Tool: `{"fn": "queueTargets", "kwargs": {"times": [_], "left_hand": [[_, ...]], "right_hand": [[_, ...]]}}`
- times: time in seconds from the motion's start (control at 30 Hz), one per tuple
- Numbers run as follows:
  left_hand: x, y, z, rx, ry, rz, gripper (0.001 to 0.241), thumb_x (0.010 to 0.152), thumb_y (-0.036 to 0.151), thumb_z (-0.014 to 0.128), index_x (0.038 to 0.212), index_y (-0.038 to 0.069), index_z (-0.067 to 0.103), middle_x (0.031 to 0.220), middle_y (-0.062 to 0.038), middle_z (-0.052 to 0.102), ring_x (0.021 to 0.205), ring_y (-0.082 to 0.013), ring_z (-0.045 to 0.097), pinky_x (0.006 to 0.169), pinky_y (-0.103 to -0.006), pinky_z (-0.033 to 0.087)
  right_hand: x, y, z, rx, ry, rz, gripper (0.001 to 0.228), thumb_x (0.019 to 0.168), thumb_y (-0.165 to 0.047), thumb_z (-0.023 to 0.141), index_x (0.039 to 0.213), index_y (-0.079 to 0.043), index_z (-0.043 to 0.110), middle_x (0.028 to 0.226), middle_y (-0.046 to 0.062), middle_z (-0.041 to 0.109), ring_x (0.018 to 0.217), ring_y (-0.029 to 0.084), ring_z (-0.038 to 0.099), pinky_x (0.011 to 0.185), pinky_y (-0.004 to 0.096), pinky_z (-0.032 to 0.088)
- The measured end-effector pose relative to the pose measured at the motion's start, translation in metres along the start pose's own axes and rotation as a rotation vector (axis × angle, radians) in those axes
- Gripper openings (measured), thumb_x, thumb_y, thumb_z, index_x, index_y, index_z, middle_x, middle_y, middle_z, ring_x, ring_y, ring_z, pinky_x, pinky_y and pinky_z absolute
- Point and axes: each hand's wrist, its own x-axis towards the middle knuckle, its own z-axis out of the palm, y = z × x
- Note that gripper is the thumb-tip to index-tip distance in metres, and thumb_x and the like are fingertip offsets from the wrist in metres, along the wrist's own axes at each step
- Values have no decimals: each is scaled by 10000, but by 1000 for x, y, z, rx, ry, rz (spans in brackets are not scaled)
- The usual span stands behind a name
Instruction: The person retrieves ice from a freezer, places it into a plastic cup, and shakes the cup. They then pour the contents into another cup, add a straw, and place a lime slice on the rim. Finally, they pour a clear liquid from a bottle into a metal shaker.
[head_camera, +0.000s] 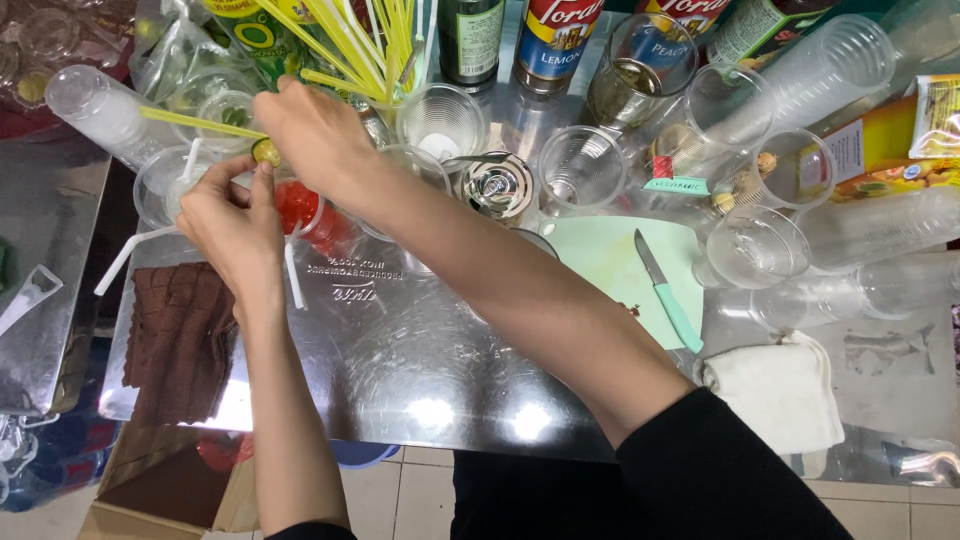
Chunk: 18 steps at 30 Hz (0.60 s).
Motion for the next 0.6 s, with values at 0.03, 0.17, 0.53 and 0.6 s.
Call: {"fn": "queueTargets", "kwargs": {"times": [0.03,0.17,0.53,0.6], "left_hand": [[0,0,1,3,18,15,47,991,180,796,1018,145,810,597,29,521,520,-171,497,748,-377,435],[0,3,2,-20,55,52,61,987,164,824,1033,125,828,600,22,529,524,-130,493,666,-352,455],[2,-3,6,-42,19,-21,67,969,187,848,968,122,828,593,38,518,528,-130,487,691,-360,479],[4,-5,8,-34,19,-27,59,969,183,839,967,125,827,595,36,525,523,-134,491,703,-360,478]], "right_hand": [[0,0,-2,163,-42,86,258,980,2,307,893,-39,547,1293,201,615,609,145,575,601,331,596],[-14,-5,-19,9,5,8,215,922,66,416,813,-109,478,942,97,594,678,179,570,595,373,533],[-5,0,-10,306,-55,185,254,929,-74,261,840,-115,496,943,112,576,647,229,533,665,437,484],[-9,-6,-15,404,-52,235,283,912,-100,269,830,-70,538,1237,186,533,603,206,519,631,417,494]]}}
